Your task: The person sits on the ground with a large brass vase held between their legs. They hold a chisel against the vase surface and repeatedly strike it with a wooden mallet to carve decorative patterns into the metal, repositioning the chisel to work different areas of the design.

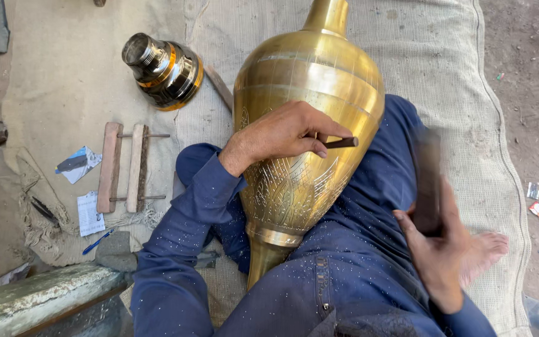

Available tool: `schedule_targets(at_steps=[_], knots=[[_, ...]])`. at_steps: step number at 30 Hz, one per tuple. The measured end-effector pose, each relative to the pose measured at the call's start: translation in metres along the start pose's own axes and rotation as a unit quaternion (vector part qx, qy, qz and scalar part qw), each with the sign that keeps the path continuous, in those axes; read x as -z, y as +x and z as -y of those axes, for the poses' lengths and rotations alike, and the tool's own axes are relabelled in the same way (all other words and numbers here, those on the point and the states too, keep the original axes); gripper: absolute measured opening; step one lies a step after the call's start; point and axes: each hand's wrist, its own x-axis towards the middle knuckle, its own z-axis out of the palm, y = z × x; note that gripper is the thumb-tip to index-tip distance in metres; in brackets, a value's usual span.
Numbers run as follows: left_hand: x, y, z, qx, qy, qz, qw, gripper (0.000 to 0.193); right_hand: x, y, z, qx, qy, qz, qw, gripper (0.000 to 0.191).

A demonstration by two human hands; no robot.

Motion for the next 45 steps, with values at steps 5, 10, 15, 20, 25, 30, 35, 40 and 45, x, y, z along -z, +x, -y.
schedule_targets(at_steps=[5,10,15,20,25,30,35,40,45], knots=[[0.001,-0.004,0.01,-0.09,-0.074,-0.017,0.993,0.044,-0.007,0.008,-0.007,0.078,-0.031,0.038,0.996,0.078],[0.014,-0.009,0.026,-0.049,-0.007,-0.14,0.989,0.045,-0.01,0.024,-0.006,0.099,-0.108,0.053,0.988,0.081],[0.016,-0.011,0.027,-0.099,-0.007,-0.118,0.988,0.047,-0.018,0.035,-0.006,0.068,-0.237,0.089,0.965,0.087],[0.021,-0.002,0.019,-0.09,0.018,-0.093,0.991,0.047,-0.02,0.047,0.003,0.106,0.091,0.0,0.99,0.07],[0.02,-0.002,0.012,0.001,0.02,-0.055,0.998,0.047,-0.013,0.067,0.018,0.168,-0.014,0.054,0.984,0.06],[0.015,-0.003,0.018,-0.111,0.021,-0.132,0.985,0.046,-0.015,0.084,0.018,0.203,-0.116,0.08,0.969,0.064],[0.006,-0.011,0.025,-0.022,-0.028,-0.16,0.986,0.051,-0.003,0.107,0.022,0.163,-0.001,0.106,0.981,0.057],[-0.009,-0.022,0.024,0.003,-0.038,-0.28,0.959,0.052,0.011,0.139,0.064,0.205,-0.105,0.145,0.962,0.055],[-0.03,-0.028,0.02,0.043,-0.079,-0.389,0.917,0.054,0.024,0.164,0.132,0.296,-0.065,0.165,0.939,0.067]])
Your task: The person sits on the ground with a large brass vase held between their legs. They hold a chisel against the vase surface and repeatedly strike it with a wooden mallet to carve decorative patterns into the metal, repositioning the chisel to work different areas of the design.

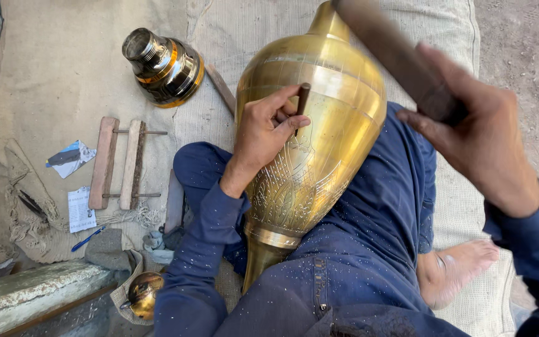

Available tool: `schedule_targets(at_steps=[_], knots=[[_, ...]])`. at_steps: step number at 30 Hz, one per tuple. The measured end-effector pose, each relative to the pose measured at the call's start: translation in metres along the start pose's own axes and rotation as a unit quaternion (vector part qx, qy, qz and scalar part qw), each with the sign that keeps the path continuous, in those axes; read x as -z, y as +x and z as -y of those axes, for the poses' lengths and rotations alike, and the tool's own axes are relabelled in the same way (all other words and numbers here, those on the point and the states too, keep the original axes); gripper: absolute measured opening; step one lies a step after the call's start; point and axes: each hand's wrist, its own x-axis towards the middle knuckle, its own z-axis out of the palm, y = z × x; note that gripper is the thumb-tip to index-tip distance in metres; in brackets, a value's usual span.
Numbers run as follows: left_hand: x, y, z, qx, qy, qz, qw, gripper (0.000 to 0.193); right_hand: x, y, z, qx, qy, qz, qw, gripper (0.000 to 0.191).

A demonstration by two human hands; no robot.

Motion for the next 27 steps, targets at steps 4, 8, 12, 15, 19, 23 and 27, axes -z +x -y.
schedule_targets(at_steps=[4,8,12,15,19,23,27], knots=[[-0.013,-0.02,-0.004,0.046,-0.059,-0.121,0.99,0.051,0.01,0.029,0.025,0.024,-0.451,0.198,0.87,0.063],[-0.036,-0.037,-0.009,0.061,-0.115,-0.234,0.964,0.04,0.002,0.048,0.03,0.07,-0.528,0.248,0.809,0.062],[-0.055,-0.044,-0.011,0.049,-0.117,-0.3,0.946,0.038,-0.008,0.059,0.03,0.121,-0.528,0.221,0.811,0.063],[-0.061,-0.043,-0.009,0.049,-0.11,-0.321,0.939,0.041,-0.009,0.064,0.041,0.154,-0.613,0.232,0.739,0.071],[-0.062,-0.043,-0.006,0.05,-0.1,-0.331,0.937,0.041,-0.003,0.076,0.07,0.158,-0.524,0.256,0.797,0.073],[-0.062,-0.042,-0.005,0.041,-0.115,-0.32,0.939,0.033,0.005,0.084,0.103,0.232,-0.58,0.233,0.745,0.083],[-0.06,-0.041,-0.006,0.046,-0.113,-0.319,0.94,0.039,0.007,0.087,0.119,0.162,-0.611,0.318,0.707,0.076]])
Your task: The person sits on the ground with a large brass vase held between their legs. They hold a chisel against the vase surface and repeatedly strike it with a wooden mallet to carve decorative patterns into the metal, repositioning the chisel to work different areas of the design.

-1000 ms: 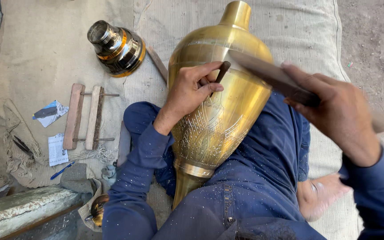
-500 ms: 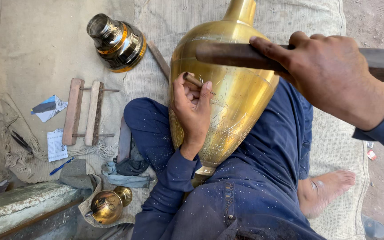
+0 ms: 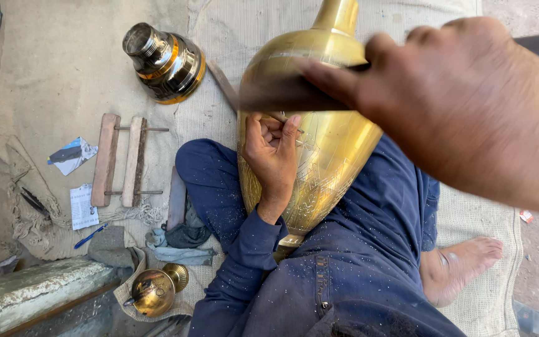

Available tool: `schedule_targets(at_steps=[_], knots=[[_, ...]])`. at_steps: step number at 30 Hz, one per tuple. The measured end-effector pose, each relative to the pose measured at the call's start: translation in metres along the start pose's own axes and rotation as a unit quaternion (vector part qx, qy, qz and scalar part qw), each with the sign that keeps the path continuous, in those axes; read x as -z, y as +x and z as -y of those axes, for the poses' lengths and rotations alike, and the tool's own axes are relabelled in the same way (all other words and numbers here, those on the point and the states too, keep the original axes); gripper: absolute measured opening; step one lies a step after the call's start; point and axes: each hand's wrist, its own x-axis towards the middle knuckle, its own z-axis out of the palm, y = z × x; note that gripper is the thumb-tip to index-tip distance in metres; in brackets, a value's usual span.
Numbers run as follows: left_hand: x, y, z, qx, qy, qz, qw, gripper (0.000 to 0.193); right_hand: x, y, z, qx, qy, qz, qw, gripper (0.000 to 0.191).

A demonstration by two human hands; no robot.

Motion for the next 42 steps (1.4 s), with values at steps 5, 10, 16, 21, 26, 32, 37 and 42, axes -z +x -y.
schedule_targets(at_steps=[5,10,16,21,26,32,37,42], knots=[[0.004,0.005,-0.003,0.001,0.0,0.042,0.999,0.032,-0.01,-0.009,-0.002,-0.036,-0.03,-0.057,0.997,0.068],[0.006,0.017,0.001,-0.003,0.066,0.082,0.994,0.046,-0.033,-0.015,-0.005,-0.076,0.029,-0.149,0.985,0.059],[0.009,0.03,0.0,-0.003,0.079,0.153,0.985,0.052,-0.063,-0.02,-0.008,-0.095,0.173,-0.116,0.973,0.062],[0.01,0.039,-0.01,0.001,0.096,0.206,0.974,0.051,-0.088,-0.028,-0.004,-0.134,0.186,-0.125,0.965,0.069],[0.012,0.046,-0.012,-0.035,0.139,0.244,0.959,0.05,-0.115,-0.042,0.013,-0.19,0.306,0.017,0.933,0.078],[0.022,0.068,-0.008,-0.058,0.063,0.322,0.943,0.048,-0.166,-0.066,0.063,-0.217,0.477,-0.165,0.836,0.084],[0.021,0.092,-0.013,-0.123,0.115,0.488,0.857,0.053,-0.211,-0.064,0.128,-0.272,0.516,-0.097,0.806,0.091],[0.011,0.102,-0.024,-0.13,0.106,0.572,0.803,0.048,-0.224,-0.068,0.169,-0.31,0.569,-0.213,0.731,0.08]])
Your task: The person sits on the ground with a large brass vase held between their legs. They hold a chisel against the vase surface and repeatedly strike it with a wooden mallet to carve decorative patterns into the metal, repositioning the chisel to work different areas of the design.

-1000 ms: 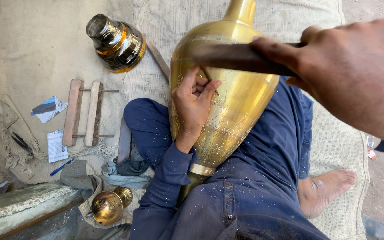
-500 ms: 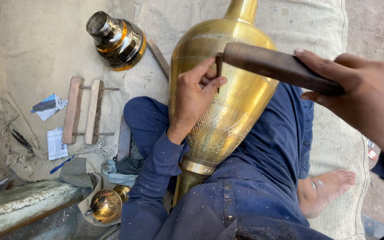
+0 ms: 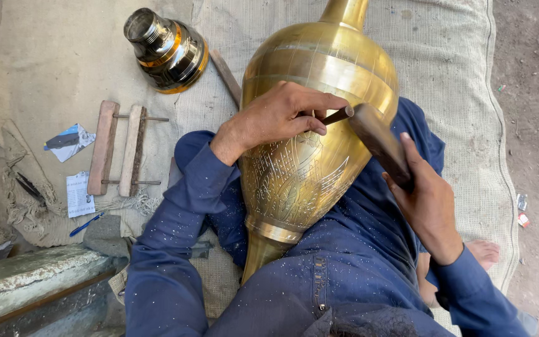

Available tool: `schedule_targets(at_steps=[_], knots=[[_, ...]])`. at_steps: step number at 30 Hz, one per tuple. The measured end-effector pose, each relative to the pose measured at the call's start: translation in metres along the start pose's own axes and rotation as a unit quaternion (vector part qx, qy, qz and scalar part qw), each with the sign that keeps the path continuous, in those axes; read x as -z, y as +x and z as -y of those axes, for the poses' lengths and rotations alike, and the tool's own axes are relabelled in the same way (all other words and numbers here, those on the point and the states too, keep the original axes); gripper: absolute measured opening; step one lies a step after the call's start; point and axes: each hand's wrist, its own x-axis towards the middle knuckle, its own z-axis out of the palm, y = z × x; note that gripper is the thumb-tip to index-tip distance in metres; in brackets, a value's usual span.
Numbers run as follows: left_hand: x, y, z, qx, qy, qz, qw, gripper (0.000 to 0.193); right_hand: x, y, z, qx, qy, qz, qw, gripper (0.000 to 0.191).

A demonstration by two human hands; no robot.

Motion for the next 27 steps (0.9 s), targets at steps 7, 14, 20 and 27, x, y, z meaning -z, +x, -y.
schedule_targets(at_steps=[7,14,20,27], knots=[[0.01,0.009,-0.012,0.016,0.017,0.064,0.998,0.045,-0.007,-0.015,0.006,0.0,0.062,-0.094,0.994,0.058],[0.007,0.003,-0.005,-0.041,0.03,-0.003,0.999,0.046,0.005,-0.008,0.0,-0.092,0.131,-0.068,0.985,0.043],[-0.001,-0.006,0.0,0.02,0.024,-0.056,0.998,0.054,0.025,0.02,0.004,-0.057,0.221,-0.041,0.973,0.029],[-0.011,-0.017,-0.004,0.066,0.043,-0.143,0.987,0.052,0.057,0.069,0.034,0.017,0.138,-0.007,0.99,0.055]])
